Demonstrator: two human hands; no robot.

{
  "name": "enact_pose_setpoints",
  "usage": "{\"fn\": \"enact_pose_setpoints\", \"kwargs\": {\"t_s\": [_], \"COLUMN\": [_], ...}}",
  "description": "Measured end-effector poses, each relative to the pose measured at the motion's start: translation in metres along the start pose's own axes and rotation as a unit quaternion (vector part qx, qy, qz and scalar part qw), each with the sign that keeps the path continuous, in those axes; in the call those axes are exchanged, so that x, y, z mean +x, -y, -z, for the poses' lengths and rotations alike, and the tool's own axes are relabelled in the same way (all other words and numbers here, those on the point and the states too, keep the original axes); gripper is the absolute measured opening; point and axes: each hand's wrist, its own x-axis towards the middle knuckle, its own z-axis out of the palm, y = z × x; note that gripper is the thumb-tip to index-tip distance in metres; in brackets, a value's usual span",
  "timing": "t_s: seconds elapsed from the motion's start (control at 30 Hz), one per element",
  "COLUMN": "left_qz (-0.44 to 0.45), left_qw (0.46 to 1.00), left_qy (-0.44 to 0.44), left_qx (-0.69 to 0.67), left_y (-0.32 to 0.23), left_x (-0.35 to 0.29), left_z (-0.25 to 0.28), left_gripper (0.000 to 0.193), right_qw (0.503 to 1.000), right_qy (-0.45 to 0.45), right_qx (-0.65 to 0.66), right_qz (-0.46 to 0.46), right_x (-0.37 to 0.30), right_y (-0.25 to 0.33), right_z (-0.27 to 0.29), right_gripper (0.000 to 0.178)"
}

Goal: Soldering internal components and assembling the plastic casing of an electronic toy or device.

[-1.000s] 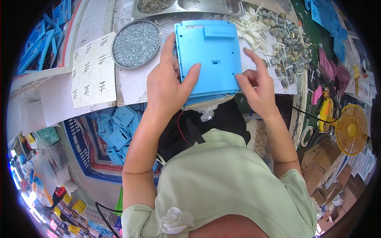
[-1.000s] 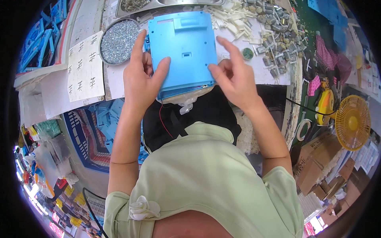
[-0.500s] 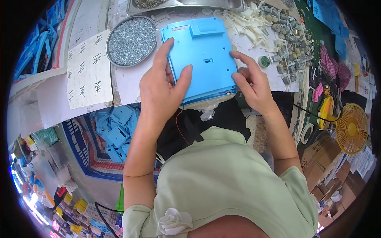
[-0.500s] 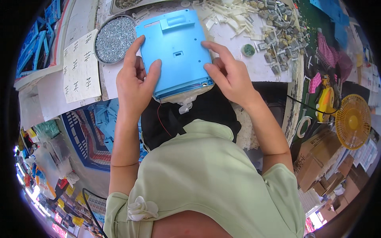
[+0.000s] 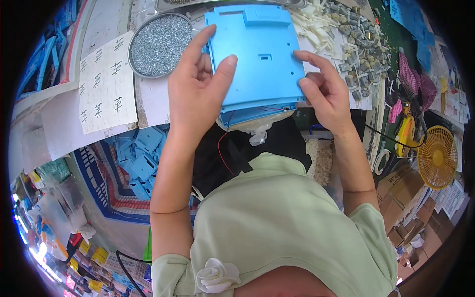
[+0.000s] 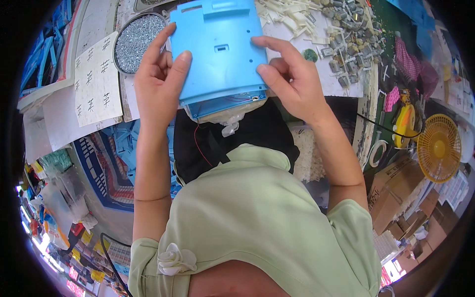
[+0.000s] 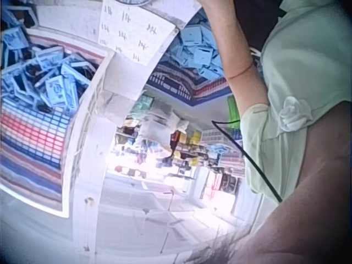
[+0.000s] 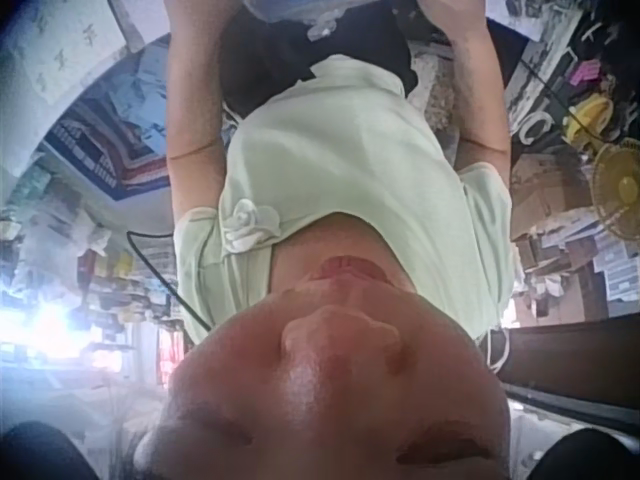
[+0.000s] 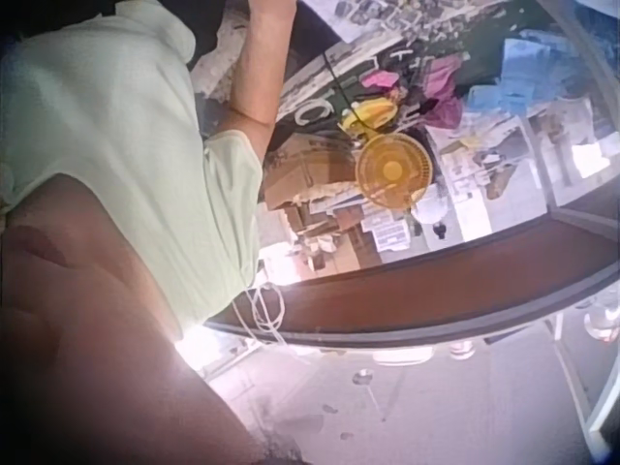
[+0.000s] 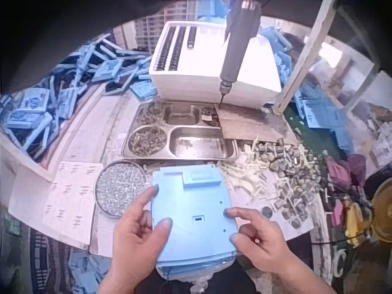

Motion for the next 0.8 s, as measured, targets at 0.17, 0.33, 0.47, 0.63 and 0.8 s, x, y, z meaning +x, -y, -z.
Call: {"fn": "enact_pose_setpoints", "kwargs": {"t_s": [0.17,0.33,0.47,0.63,0.8], "left_qz": [-0.044,0.061,0.015,-0.002,0.002], "left_qw": [0.998,0.960,0.964,0.984,0.976], "left_qy": [-0.005,-0.152,-0.132,-0.124,-0.145], "left_qx": [-0.034,-0.229,-0.230,-0.131,-0.160], "left_y": [-0.023,-0.037,-0.019,-0.017,-0.003], "left_x": [0.022,0.053,0.050,0.022,0.017], "left_z": [-0.002,0.004,0.039,0.008,0.014], "left_gripper": [0.049,0.045,0.044,0.048,0.048], "right_qw": [0.998,0.995,0.999,0.993,0.999], "right_qy": [-0.034,-0.076,-0.020,-0.028,-0.031], "right_qx": [0.046,0.063,-0.032,0.115,0.021], "right_qz": [0.015,0.013,-0.004,0.010,-0.014], "right_x": [0.010,0.024,0.012,0.008,0.006], "right_y": [0.018,0.016,-0.009,0.003,-0.018], "right_z": [0.008,0.014,0.020,0.011,0.008], "right_gripper": [0.043,0.043,0.042,0.038,0.029]}}
